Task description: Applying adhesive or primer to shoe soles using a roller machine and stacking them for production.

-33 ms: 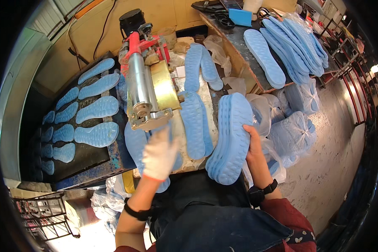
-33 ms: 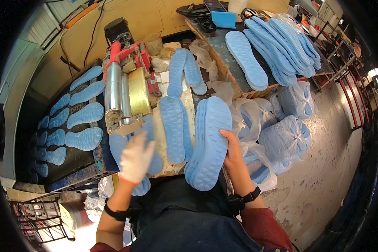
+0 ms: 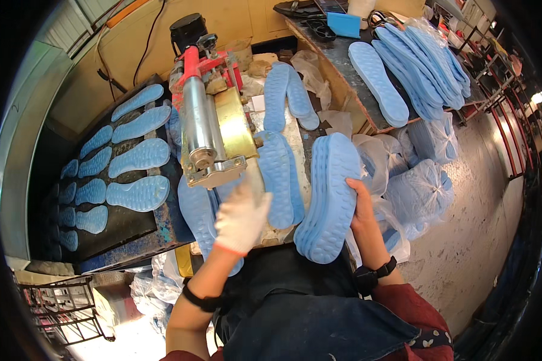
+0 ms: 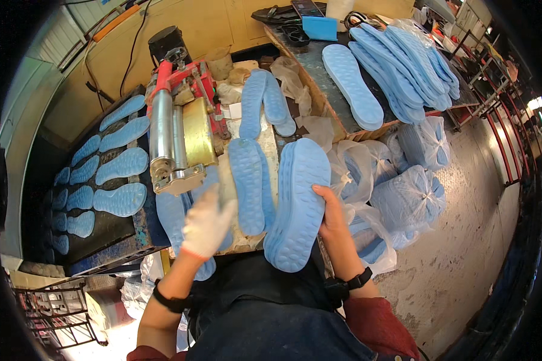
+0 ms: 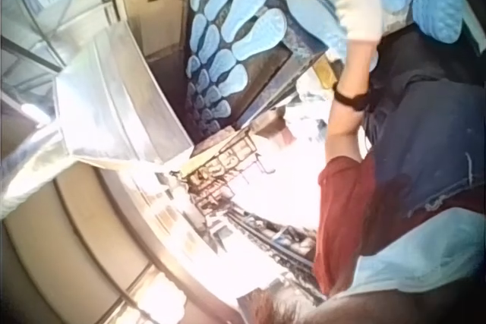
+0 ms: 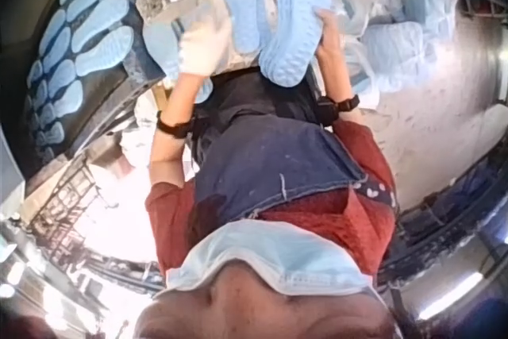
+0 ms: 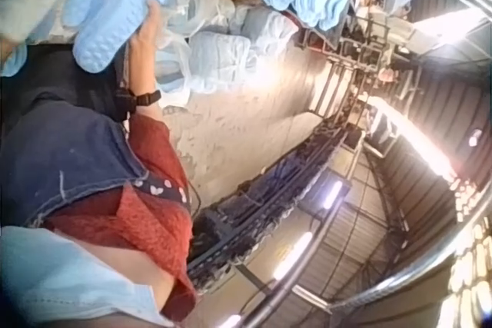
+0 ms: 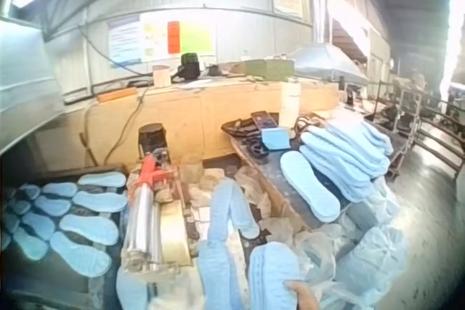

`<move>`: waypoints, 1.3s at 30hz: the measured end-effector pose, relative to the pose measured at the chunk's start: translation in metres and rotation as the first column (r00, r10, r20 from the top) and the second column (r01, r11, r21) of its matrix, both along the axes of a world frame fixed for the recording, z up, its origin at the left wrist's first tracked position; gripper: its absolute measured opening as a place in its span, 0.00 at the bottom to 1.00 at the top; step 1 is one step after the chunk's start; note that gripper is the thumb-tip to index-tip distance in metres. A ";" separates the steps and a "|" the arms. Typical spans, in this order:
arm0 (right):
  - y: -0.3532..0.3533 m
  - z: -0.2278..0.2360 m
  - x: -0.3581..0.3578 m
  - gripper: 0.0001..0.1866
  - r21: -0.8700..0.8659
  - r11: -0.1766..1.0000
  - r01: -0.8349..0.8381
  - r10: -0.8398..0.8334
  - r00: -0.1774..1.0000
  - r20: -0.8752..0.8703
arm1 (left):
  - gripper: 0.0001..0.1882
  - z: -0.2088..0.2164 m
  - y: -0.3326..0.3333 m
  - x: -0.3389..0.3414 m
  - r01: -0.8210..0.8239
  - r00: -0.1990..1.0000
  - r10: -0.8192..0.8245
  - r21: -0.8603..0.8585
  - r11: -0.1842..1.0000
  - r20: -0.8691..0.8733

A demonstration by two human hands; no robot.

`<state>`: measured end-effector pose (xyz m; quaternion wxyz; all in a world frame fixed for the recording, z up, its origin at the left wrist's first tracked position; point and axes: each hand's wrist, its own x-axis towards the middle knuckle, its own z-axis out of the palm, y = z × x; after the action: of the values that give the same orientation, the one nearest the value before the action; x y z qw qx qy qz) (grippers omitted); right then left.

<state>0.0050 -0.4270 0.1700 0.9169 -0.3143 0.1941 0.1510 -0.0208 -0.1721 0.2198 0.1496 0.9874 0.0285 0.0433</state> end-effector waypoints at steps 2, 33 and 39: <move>0.003 -0.002 0.002 0.29 -0.002 1.000 -0.001 0.001 1.000 -0.002 | 0.36 -0.007 -0.034 0.029 -0.069 0.959 0.070 0.013 0.998 -0.273; 0.072 -0.059 0.069 0.40 -0.909 0.208 0.362 0.397 0.818 0.416 | 0.38 0.008 -0.043 0.042 -0.432 0.898 0.361 -0.341 0.835 -0.254; 0.061 -0.058 0.068 0.32 -0.888 0.336 0.314 0.403 0.804 0.436 | 0.41 -0.013 -0.072 0.042 -0.150 0.988 0.137 -0.230 0.962 -0.069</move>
<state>0.0731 -0.3662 0.1115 0.5679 -0.8180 -0.0614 -0.0682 0.0214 -0.2446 0.2066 0.2609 0.9589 0.1090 0.0243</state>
